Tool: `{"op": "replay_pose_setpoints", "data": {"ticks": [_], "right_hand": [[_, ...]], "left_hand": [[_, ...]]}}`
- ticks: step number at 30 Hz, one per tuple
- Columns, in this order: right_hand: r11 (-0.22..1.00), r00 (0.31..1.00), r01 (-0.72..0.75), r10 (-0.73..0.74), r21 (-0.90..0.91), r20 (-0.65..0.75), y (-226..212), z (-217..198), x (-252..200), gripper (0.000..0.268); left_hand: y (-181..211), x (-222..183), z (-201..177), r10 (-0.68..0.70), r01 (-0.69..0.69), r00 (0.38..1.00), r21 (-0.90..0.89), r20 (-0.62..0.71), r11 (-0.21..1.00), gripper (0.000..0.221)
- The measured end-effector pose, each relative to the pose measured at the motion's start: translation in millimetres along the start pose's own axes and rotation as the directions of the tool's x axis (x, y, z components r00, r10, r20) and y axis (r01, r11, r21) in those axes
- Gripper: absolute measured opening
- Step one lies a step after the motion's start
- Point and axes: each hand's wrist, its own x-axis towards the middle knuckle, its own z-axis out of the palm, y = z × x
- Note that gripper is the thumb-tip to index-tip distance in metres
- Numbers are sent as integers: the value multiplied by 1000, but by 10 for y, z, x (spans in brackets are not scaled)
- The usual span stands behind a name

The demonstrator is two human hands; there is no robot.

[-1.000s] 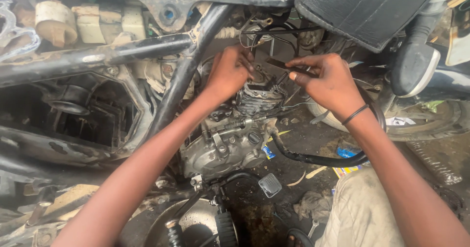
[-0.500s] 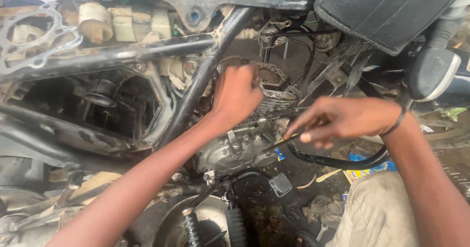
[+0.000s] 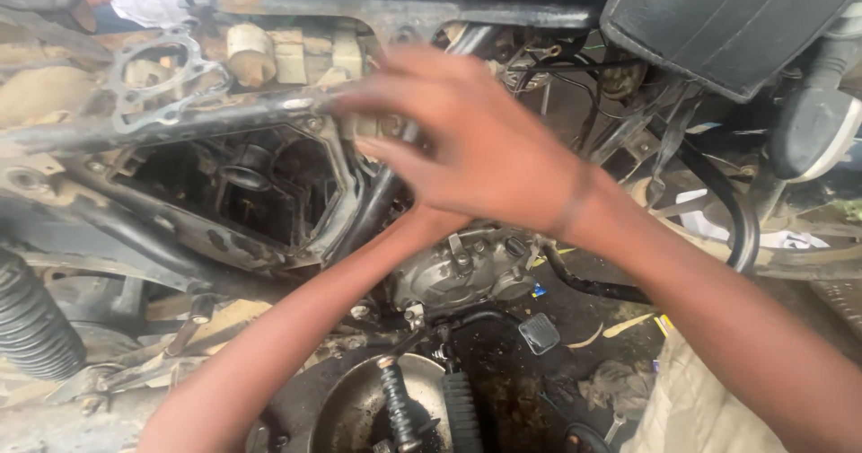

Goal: Repairing and assembling components of a motorcycle engine, including the timing chain and gaskets.

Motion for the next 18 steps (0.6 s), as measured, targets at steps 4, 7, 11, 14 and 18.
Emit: {"op": "replay_pose_setpoints", "data": {"ticks": [4, 7, 11, 14, 18], "right_hand": [[926, 911, 322, -359, -197, -201, 22, 525, 746, 53], [923, 951, 257, -294, -286, -95, 15, 893, 1046, 56], [926, 980, 183, -197, -330, -9, -10, 1105, 1134, 46], [928, 971, 169, -214, -333, -104, -14, 1144, 1221, 32], [902, 944, 314, -329, -296, -1, 63, 1076, 1305, 6]], "left_hand": [[-131, -67, 75, 34, -40, 998, 105, 56, 994, 50], [-238, -125, 146, -12, -25, 991, 264, 136, 964, 48], [-267, -95, 173, -101, 63, 988, 289, 116, 955, 59], [-131, -42, 84, -302, 268, 944, 225, 132, 937, 69], [-405, -188, 278, -144, 103, 984, 325, 104, 940, 73]]}}
